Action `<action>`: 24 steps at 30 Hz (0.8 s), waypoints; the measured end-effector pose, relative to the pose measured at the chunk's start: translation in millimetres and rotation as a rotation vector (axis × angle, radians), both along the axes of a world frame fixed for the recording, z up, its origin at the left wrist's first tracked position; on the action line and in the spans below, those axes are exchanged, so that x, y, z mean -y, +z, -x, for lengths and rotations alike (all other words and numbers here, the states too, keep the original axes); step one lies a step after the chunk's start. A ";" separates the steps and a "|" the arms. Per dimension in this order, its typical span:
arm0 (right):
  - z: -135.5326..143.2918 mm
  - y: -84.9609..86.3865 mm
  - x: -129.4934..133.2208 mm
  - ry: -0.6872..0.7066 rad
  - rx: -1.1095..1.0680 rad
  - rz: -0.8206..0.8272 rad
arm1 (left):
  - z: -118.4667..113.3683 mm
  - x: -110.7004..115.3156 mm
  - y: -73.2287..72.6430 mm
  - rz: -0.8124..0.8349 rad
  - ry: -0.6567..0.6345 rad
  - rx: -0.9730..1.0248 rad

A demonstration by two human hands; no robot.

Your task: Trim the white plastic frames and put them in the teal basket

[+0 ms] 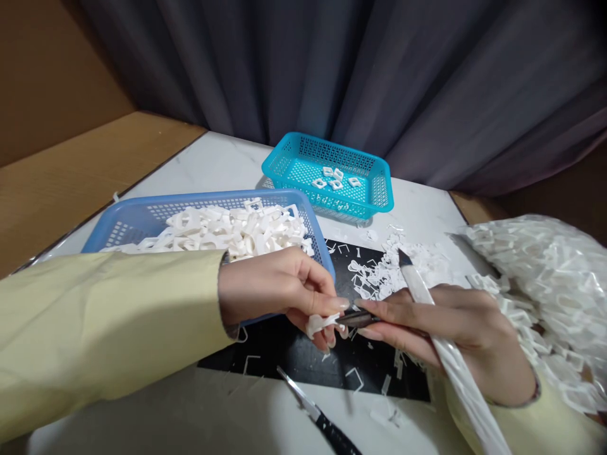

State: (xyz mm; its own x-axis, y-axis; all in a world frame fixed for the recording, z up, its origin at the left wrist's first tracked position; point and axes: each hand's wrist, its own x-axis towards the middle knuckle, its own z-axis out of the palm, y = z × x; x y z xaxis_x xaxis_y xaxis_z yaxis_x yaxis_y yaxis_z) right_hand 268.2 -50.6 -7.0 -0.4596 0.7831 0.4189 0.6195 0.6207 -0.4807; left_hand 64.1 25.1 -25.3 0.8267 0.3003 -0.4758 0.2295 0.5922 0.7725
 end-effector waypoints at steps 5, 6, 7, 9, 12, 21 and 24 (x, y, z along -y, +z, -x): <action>0.6 -3.1 -0.6 0.009 -0.028 0.010 | -0.7 0.2 1.9 -0.025 0.000 -0.009; 0.6 -3.3 -0.6 0.010 -0.031 0.008 | -0.9 0.3 2.4 -0.029 -0.003 -0.011; 0.7 -3.3 -0.5 0.009 -0.033 0.009 | -1.1 0.4 2.9 -0.031 -0.006 -0.013; 1.0 -2.5 -0.1 0.007 -0.030 0.014 | -1.2 0.6 3.7 -0.038 -0.009 -0.016; 1.7 -0.8 0.8 0.014 -0.030 0.012 | -1.4 0.8 4.7 -0.056 -0.017 -0.027; 1.3 -2.4 0.3 0.036 -0.019 0.014 | -2.9 0.1 5.9 -0.049 -0.029 -0.036; 1.3 -2.2 0.0 0.042 -0.008 0.011 | -2.4 0.5 5.4 -0.042 -0.037 -0.029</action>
